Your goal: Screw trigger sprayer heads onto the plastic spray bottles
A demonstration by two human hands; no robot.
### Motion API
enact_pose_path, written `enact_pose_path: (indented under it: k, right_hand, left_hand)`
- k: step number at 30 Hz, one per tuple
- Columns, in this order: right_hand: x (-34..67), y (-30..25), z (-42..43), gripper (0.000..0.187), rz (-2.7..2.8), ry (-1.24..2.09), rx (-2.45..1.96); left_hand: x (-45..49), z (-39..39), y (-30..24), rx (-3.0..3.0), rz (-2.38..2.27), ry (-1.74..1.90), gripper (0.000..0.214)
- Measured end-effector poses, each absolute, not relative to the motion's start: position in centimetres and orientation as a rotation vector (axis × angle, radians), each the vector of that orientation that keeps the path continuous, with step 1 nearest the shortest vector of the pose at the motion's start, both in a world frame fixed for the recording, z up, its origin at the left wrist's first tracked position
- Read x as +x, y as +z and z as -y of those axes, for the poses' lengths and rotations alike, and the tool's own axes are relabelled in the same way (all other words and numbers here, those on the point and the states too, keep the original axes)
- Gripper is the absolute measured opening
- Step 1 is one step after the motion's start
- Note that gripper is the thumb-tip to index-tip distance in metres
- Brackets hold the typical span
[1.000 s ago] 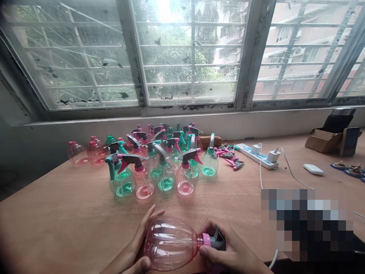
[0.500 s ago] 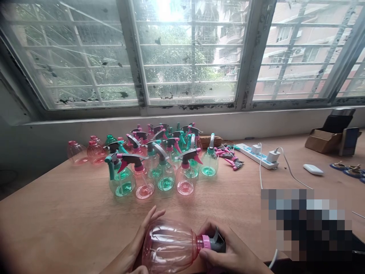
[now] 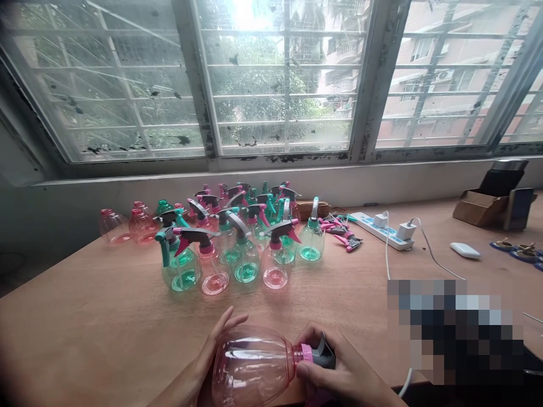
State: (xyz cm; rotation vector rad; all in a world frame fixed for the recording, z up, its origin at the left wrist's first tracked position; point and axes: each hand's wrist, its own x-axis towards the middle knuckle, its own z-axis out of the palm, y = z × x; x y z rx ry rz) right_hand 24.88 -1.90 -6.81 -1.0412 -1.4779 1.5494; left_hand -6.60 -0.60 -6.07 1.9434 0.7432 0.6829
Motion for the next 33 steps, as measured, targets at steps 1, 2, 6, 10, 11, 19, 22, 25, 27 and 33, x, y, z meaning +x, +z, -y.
enact_pose_path:
  k: [1, 2, 6, 10, 11, 19, 22, 25, 27, 33]
  right_hand:
    - [24.9, -6.8, 1.9, 0.038, 1.478, 1.54, -1.041]
    - [24.9, -6.8, 1.9, 0.039, 1.472, 1.537, -1.042]
    - [24.8, -6.8, 1.9, 0.04, 1.437, 1.565, -1.056]
    - [24.6, -7.1, 1.8, 0.041, 1.395, 1.572, -1.049]
    - [24.6, -7.2, 1.8, 0.041, 1.383, 1.577, -1.046]
    - [24.9, -7.6, 1.7, 0.04, 1.442, 1.541, -1.018]
    - [25.0, -7.8, 1.6, 0.041, 1.465, 1.51, -1.011]
    - [24.9, -7.7, 1.6, 0.041, 1.441, 1.538, -1.02]
    - [24.8, -7.6, 1.6, 0.04, 1.418, 1.561, -1.015]
    - [24.8, -7.5, 1.6, 0.041, 1.446, 1.543, -1.01]
  left_hand:
    - [-6.6, 0.7, -5.9, 1.914, -0.752, 0.691, 0.106]
    - [-6.7, 0.8, -5.7, 1.884, -0.774, 0.7, 0.099]
    - [-6.5, 1.2, -5.0, 1.817, -0.874, 0.694, 0.088]
    - [-6.2, 1.2, -5.2, 1.881, -0.848, 0.676, 0.102]
    - [-6.2, 1.2, -5.4, 1.909, -0.849, 0.67, 0.106]
    - [-6.9, 0.5, -5.5, 1.92, -0.762, 0.675, 0.096]
    - [-6.9, 0.5, -5.5, 1.902, -0.764, 0.671, 0.09]
    - [-6.6, 0.5, -5.8, 1.938, -0.745, 0.676, 0.103]
    - [-6.5, 0.6, -6.1, 1.959, -0.76, 0.691, 0.109]
    - [-6.7, 0.8, -6.1, 1.872, -0.806, 0.668, 0.107]
